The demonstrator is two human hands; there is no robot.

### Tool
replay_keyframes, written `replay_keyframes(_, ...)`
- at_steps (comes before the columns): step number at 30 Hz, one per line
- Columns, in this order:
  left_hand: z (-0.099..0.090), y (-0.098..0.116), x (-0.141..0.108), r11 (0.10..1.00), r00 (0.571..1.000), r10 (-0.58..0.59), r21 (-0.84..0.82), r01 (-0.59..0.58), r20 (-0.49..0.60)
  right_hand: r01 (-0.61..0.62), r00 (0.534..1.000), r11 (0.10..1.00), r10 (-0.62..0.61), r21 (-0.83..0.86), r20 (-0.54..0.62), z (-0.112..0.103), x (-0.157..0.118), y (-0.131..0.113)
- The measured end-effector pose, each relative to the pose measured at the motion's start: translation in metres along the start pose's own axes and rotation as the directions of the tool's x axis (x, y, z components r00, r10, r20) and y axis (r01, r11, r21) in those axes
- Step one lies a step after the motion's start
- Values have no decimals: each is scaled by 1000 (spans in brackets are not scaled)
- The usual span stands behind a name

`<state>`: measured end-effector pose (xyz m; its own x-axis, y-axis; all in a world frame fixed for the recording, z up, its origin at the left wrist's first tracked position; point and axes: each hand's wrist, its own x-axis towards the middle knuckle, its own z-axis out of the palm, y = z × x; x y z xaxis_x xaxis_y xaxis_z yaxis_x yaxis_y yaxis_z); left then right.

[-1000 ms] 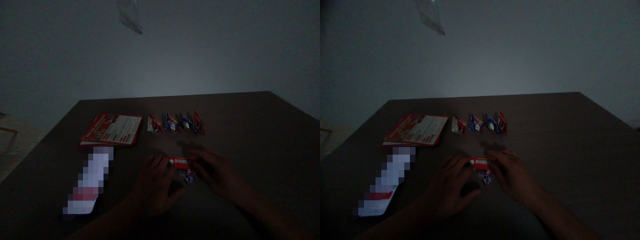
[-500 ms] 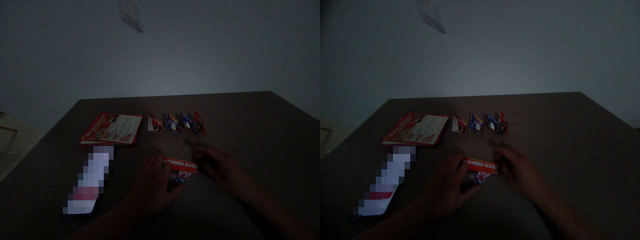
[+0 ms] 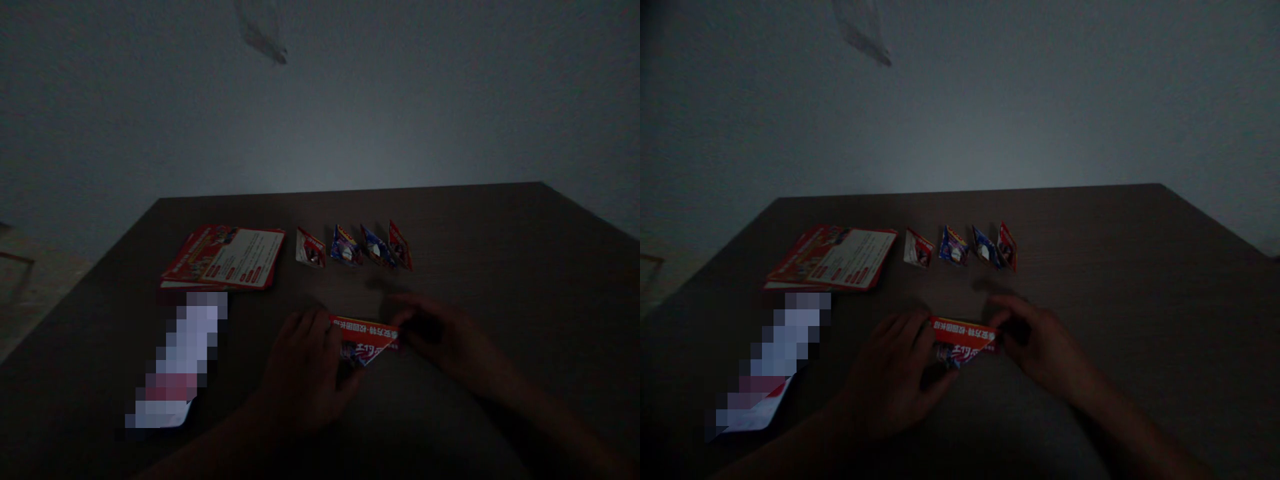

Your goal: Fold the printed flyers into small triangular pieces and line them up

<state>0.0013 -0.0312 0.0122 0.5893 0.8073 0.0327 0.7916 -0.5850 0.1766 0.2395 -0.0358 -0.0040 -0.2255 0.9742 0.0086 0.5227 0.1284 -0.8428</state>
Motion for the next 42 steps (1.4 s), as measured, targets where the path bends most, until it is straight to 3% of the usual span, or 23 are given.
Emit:
replay_keyframes(7,2,-1,-1,1000,1000,-8,0,8,-15,-42,999,961,38,275,18,1,0,-11)
replay_keyframes(13,0,0,0,1000,1000,3,8,-3,3,-73,997,936,69,345,25,0,-2,-10)
replay_keyframes(25,1,-4,4,997,998,44,-63,-46,-36,-95,995,934,99,345,7,4,1,-13)
replay_keyframes(35,0,-4,7,971,988,140,-185,-149,-63,-14,1000,966,14,258,3,7,-2,-13)
replay_keyframes(38,-1,-2,6,951,990,136,-273,-144,-48,30,999,963,-33,269,5,8,-2,-14)
replay_keyframes(42,-3,1,7,858,998,48,-514,-17,47,54,997,959,-67,277,36,13,-4,-17)
